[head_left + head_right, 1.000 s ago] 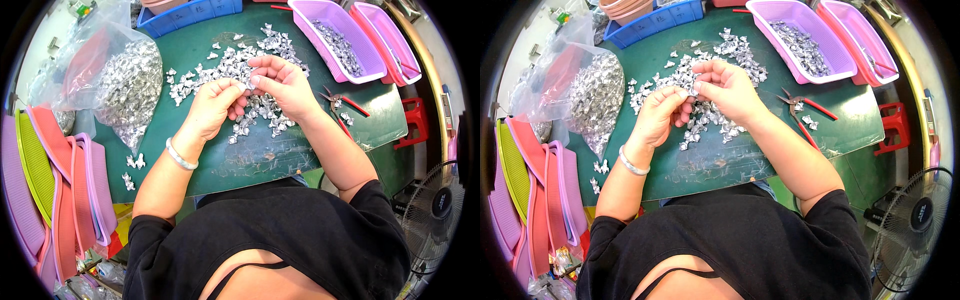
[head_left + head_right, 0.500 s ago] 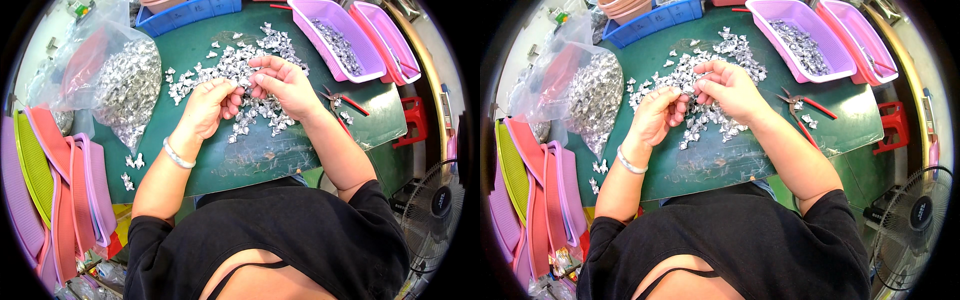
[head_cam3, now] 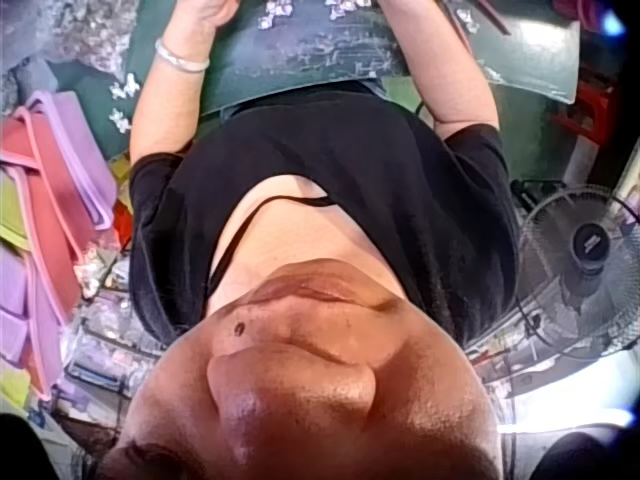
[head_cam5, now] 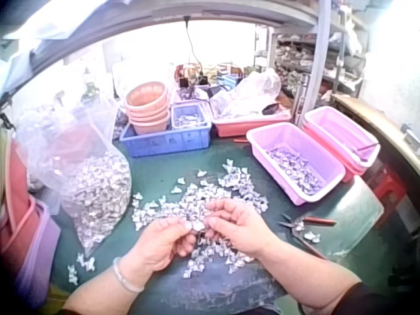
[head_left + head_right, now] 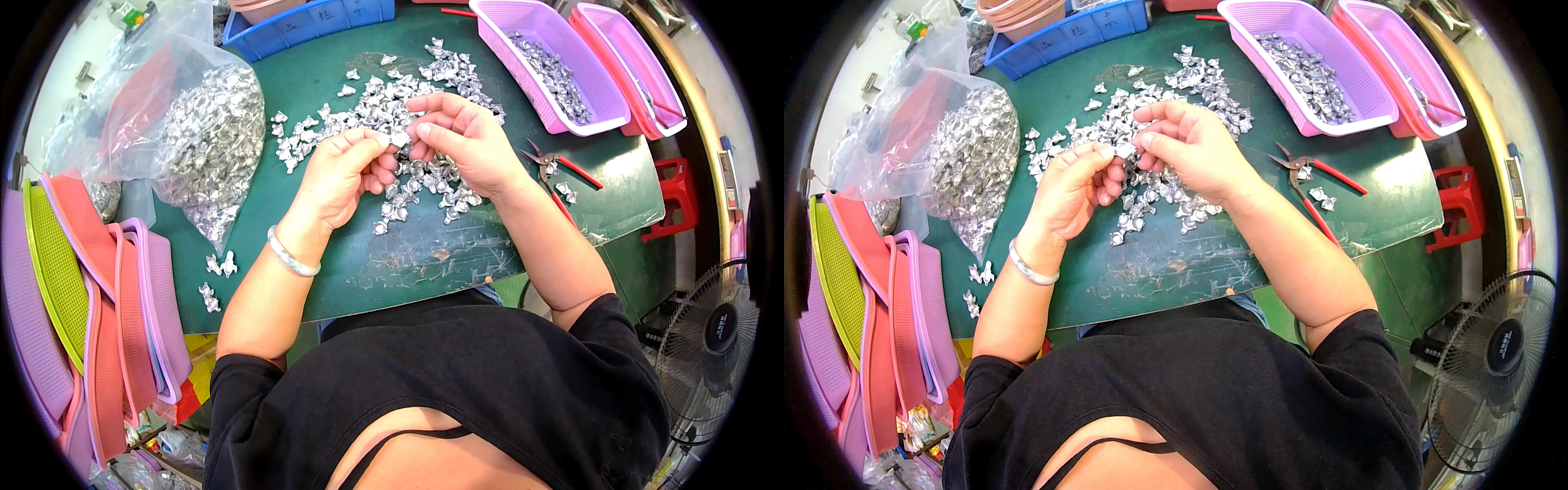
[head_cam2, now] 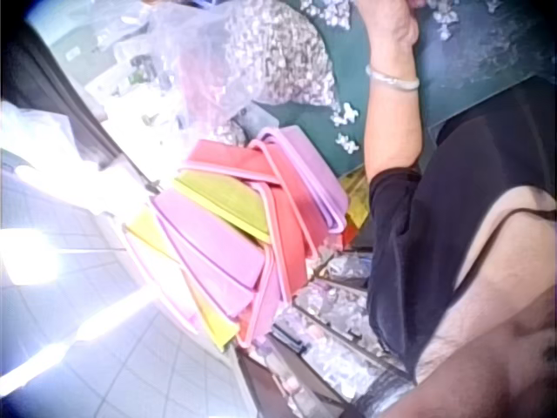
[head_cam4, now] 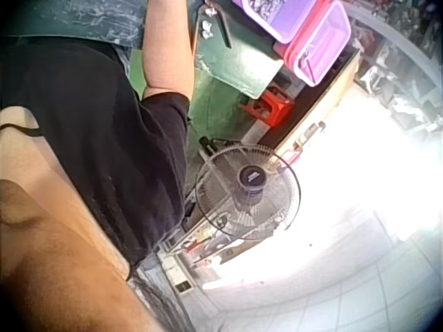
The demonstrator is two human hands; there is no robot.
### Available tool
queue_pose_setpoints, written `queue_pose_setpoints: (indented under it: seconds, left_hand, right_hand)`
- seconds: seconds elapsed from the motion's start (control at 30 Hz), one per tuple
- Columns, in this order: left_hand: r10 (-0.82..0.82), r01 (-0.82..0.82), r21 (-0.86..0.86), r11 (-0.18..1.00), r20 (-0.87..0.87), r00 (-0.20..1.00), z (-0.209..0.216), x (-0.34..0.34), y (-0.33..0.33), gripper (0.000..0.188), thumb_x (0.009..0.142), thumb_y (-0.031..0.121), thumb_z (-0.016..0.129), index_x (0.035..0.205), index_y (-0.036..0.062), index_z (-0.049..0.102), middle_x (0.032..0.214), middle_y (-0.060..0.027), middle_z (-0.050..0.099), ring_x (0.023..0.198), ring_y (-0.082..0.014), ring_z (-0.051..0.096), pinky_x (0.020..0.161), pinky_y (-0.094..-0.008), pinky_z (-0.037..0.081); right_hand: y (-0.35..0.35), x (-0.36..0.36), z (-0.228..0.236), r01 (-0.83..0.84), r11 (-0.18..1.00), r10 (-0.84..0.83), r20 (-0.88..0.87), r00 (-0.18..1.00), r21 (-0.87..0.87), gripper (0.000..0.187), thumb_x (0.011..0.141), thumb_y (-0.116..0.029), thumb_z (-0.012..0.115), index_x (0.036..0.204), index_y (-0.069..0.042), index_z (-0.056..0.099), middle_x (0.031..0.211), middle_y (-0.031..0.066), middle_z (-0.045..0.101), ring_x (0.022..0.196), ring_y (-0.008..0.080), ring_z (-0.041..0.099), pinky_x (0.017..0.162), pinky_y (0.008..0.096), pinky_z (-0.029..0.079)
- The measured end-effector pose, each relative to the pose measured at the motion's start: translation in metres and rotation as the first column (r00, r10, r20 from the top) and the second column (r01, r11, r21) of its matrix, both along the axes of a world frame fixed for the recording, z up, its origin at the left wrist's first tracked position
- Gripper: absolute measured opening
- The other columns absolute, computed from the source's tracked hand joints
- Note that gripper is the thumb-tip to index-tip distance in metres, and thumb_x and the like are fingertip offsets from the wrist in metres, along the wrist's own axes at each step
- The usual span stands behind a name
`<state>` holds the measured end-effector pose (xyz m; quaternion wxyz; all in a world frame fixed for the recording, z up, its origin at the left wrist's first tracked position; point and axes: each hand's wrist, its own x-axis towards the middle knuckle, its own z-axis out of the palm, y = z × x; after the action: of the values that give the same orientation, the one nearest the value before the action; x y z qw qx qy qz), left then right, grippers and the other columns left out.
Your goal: The person repeatedly picks up small silver metal pieces from a green work surface and joins them by hand. They handle the pieces one at a time, occasionally transferring them between hands and placing finished units back on the table. No tools are used; the work is performed entirely by hand.
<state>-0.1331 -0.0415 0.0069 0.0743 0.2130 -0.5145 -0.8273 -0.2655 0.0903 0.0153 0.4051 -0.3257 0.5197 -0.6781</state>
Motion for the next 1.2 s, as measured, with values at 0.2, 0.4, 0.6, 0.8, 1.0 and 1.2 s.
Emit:
queue_pose_setpoints:
  seconds: [0.2, 0.4, 0.6, 0.8, 1.0, 1.2]
  left_hand:
    - [0.055, -0.060, -0.108, 0.992, -0.050, 0.997, 0.000, -0.001, 0.006, 0.010, 0.084, 0.009, 0.054, 0.091, 0.0027, 0.058, 0.076, -0.0036, 0.061, 0.063, -0.0098, 0.057, 0.055, -0.0202, 0.045]
    - [0.066, -0.068, -0.012, 0.998, -0.097, 0.993, 0.000, -0.002, 0.003, 0.012, 0.083, 0.006, 0.048, 0.092, 0.0002, 0.054, 0.084, -0.0097, 0.060, 0.074, -0.0178, 0.061, 0.065, -0.0281, 0.052]
    - [0.059, -0.048, 0.082, 0.995, -0.137, 0.989, -0.003, 0.000, -0.004, 0.017, 0.082, 0.006, 0.043, 0.095, 0.0007, 0.052, 0.092, -0.0110, 0.059, 0.079, -0.0189, 0.060, 0.068, -0.0261, 0.050]
    - [0.088, -0.085, 0.034, 0.996, -0.076, 0.993, -0.003, 0.000, -0.002, 0.012, 0.084, 0.009, 0.049, 0.092, 0.0022, 0.054, 0.080, -0.0061, 0.057, 0.067, -0.0127, 0.055, 0.056, -0.0214, 0.044]
    - [0.076, -0.077, -0.042, 0.996, -0.020, 0.997, -0.003, -0.001, 0.001, 0.009, 0.083, 0.008, 0.052, 0.089, 0.0039, 0.057, 0.075, -0.0034, 0.057, 0.058, -0.0082, 0.051, 0.049, -0.0185, 0.039]
    - [0.069, -0.066, -0.106, 0.992, 0.022, 0.997, -0.001, 0.000, 0.003, 0.009, 0.083, 0.009, 0.052, 0.089, 0.0038, 0.057, 0.073, -0.0030, 0.057, 0.056, -0.0070, 0.050, 0.047, -0.0175, 0.037]
  right_hand:
    - [-0.001, -0.003, -0.003, 0.045, 0.999, -0.046, -0.111, 0.993, -0.013, 0.025, 0.083, -0.002, 0.051, 0.107, 0.001, 0.051, 0.086, 0.0067, 0.059, 0.072, 0.0107, 0.056, 0.067, 0.0226, 0.046]
    - [-0.004, -0.012, -0.014, 0.267, 0.960, -0.262, -0.606, 0.751, -0.084, 0.025, 0.080, -0.002, 0.052, 0.105, -0.002, 0.053, 0.080, 0.0061, 0.061, 0.073, 0.0130, 0.057, 0.067, 0.0247, 0.046]
    - [-0.011, -0.014, -0.018, 0.294, 0.951, -0.223, -0.877, 0.426, -0.098, 0.031, 0.068, -0.006, 0.060, 0.099, -0.005, 0.056, 0.073, 0.0080, 0.060, 0.075, 0.0284, 0.054, 0.066, 0.0388, 0.044]
    - [-0.019, -0.009, -0.021, 0.268, 0.962, -0.132, -0.946, 0.295, -0.051, 0.029, 0.068, -0.006, 0.059, 0.097, -0.004, 0.057, 0.069, 0.0071, 0.059, 0.074, 0.0282, 0.055, 0.066, 0.0387, 0.043]
    - [-0.019, -0.012, -0.020, 0.292, 0.956, -0.126, -0.881, 0.457, 0.015, 0.028, 0.067, -0.002, 0.054, 0.095, -0.003, 0.058, 0.065, 0.0075, 0.059, 0.070, 0.0283, 0.055, 0.065, 0.0375, 0.044]
    - [-0.011, -0.021, -0.019, 0.199, 0.980, -0.110, -0.900, 0.422, -0.027, 0.029, 0.068, 0.000, 0.053, 0.096, -0.004, 0.059, 0.067, 0.0077, 0.058, 0.072, 0.0272, 0.055, 0.068, 0.0367, 0.044]
